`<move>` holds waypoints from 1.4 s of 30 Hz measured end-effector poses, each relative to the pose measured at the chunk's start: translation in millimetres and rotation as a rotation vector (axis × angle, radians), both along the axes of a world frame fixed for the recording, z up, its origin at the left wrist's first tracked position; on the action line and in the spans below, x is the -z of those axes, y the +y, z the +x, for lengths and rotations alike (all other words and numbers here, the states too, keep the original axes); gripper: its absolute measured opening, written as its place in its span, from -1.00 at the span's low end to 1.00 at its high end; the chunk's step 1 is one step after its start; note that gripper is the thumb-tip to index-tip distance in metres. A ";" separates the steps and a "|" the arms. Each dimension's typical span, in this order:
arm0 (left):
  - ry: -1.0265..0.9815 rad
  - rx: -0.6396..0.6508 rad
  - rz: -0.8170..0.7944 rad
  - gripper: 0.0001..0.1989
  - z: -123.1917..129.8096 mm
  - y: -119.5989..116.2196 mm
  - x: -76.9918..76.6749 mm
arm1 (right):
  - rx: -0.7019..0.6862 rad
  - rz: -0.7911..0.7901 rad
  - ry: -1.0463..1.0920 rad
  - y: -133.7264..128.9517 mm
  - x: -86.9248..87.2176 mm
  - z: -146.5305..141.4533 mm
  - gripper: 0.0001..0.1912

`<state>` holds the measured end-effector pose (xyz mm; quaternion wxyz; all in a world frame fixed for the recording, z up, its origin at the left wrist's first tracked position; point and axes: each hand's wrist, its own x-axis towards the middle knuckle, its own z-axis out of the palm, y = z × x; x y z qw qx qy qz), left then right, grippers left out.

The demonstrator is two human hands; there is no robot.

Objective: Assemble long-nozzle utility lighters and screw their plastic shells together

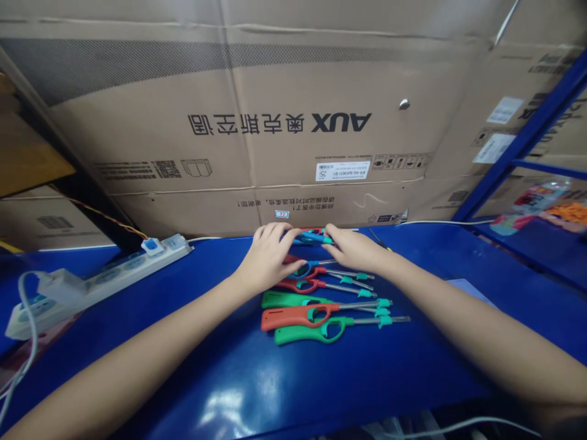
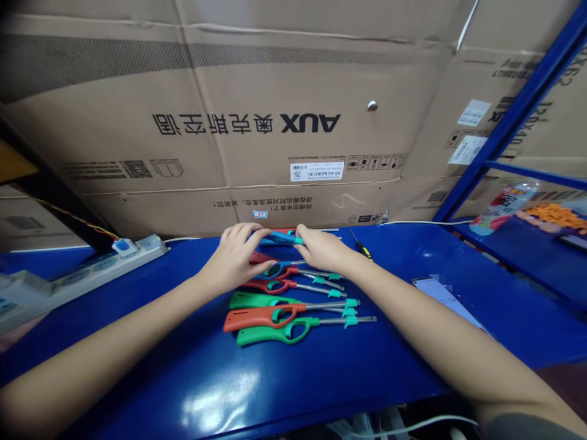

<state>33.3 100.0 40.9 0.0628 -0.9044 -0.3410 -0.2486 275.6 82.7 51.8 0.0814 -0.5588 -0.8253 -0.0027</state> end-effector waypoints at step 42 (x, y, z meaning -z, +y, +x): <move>-0.023 0.011 0.105 -0.50 8.2 -40.1 -3.6 | -0.055 0.035 -0.003 -15.8 -14.4 8.7 -0.81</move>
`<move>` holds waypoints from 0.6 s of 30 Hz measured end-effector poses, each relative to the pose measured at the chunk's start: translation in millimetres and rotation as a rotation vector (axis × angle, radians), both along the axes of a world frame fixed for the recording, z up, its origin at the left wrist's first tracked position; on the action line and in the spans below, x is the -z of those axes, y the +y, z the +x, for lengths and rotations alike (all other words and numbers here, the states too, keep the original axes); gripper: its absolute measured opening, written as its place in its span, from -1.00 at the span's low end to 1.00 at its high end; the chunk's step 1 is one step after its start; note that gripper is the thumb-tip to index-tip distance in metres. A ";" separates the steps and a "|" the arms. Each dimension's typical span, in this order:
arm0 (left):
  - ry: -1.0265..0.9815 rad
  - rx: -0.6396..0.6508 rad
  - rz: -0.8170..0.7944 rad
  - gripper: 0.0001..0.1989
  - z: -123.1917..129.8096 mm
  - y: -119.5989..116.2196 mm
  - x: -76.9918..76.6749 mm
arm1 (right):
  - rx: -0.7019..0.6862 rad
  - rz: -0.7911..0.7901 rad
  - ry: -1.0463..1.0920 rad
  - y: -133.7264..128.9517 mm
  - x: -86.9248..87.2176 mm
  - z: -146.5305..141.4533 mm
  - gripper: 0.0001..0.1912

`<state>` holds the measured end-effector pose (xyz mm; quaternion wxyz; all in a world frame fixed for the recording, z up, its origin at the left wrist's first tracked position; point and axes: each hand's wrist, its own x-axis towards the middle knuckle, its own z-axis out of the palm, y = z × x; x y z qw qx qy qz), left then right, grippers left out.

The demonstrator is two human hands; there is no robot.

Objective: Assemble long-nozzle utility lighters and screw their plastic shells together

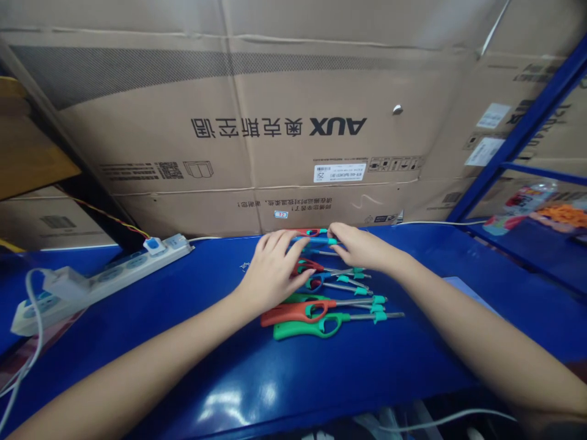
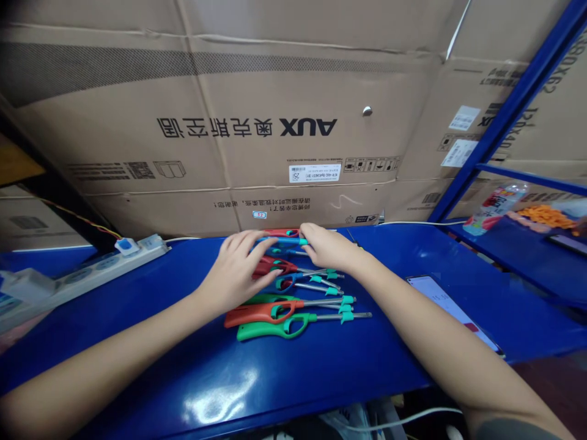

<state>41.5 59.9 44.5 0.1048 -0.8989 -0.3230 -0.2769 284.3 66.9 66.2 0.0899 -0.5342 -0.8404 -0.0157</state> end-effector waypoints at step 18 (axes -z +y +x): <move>0.661 0.048 -0.589 -0.65 -22.8 -130.7 -43.6 | -0.416 0.341 -0.148 -181.5 -1.9 -28.9 -0.50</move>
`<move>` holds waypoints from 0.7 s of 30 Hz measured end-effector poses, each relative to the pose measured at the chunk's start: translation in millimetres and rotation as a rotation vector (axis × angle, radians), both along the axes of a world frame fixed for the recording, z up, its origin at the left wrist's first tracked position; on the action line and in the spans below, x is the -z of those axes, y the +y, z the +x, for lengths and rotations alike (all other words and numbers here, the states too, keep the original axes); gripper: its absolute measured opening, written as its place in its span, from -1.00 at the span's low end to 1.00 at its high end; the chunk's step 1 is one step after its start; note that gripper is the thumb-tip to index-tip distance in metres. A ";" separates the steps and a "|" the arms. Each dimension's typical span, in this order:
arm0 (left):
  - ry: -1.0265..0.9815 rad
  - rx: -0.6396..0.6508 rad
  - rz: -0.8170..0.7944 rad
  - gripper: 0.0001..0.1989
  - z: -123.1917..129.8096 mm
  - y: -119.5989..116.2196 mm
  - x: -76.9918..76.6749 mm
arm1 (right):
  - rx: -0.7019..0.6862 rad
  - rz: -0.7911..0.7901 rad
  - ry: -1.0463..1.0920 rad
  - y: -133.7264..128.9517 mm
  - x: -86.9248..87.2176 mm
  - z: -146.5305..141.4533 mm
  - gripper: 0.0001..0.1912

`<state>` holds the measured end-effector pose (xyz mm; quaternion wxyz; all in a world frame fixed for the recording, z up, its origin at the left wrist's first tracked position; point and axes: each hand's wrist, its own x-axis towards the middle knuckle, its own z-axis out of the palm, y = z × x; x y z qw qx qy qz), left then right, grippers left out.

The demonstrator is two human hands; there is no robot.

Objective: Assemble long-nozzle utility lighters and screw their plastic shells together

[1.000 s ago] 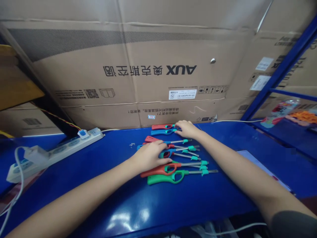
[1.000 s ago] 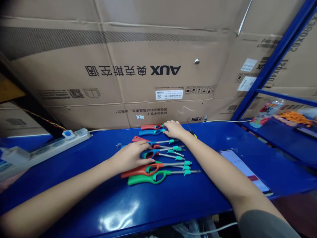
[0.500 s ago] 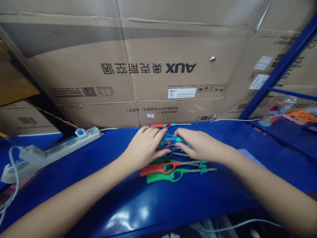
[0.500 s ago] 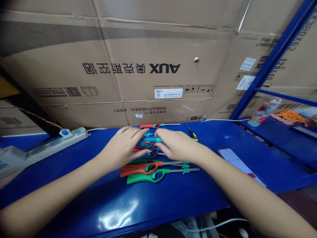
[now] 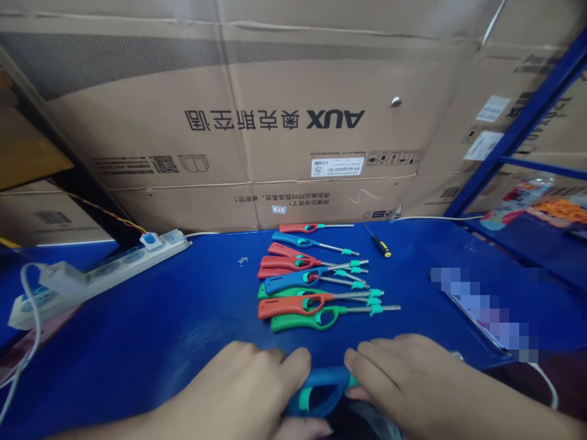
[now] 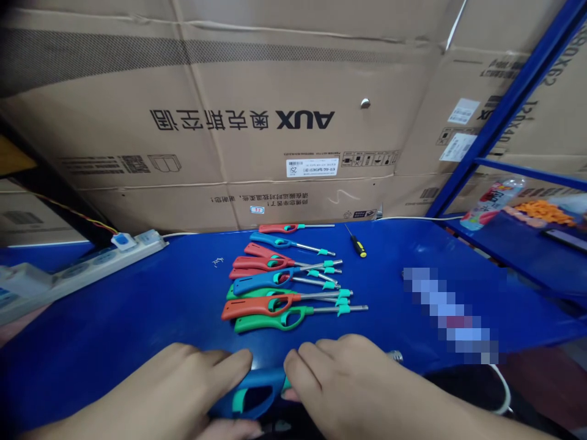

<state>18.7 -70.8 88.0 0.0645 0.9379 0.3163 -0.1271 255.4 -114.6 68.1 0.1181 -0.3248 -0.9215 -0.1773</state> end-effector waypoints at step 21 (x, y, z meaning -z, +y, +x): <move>-0.297 -0.211 -0.175 -0.67 -60.5 5.1 36.5 | 0.096 -0.267 -0.143 -2.0 16.5 5.7 -0.86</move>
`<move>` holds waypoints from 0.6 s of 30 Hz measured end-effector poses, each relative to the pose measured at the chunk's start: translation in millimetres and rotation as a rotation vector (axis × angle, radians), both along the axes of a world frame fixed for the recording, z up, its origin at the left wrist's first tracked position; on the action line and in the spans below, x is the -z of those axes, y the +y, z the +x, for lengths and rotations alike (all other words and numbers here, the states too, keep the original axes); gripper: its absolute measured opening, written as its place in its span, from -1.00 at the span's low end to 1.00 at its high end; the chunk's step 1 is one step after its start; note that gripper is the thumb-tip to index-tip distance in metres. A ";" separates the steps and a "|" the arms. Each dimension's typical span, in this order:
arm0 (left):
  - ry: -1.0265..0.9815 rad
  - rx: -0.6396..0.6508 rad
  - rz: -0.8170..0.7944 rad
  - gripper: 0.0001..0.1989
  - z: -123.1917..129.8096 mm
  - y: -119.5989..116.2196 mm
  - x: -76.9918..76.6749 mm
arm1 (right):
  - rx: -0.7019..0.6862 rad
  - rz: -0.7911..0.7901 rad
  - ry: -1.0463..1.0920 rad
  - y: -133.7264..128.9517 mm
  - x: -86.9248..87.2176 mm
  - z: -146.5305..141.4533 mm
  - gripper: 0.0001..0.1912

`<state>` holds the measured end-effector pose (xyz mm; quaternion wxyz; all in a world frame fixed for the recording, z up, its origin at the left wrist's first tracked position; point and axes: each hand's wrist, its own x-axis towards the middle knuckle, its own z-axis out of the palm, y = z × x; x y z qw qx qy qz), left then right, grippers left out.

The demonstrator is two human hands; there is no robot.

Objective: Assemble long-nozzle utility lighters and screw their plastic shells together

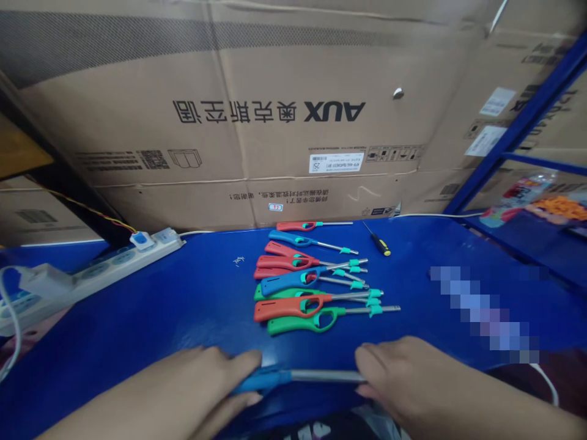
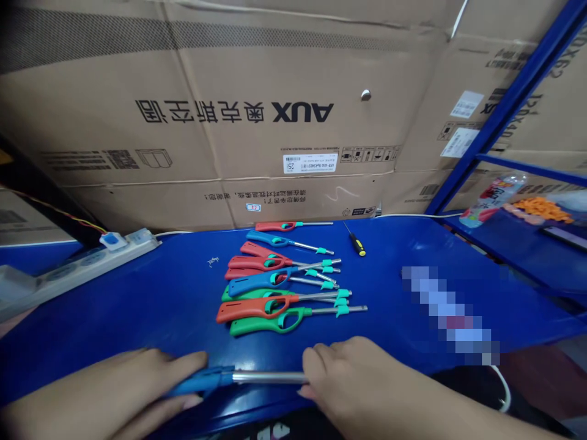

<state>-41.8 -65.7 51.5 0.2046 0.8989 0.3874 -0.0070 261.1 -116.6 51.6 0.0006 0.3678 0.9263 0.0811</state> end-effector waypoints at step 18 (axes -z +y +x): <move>-0.078 -0.039 0.340 -0.59 76.2 142.6 -10.0 | 0.474 -0.046 0.132 256.8 10.2 21.8 -0.63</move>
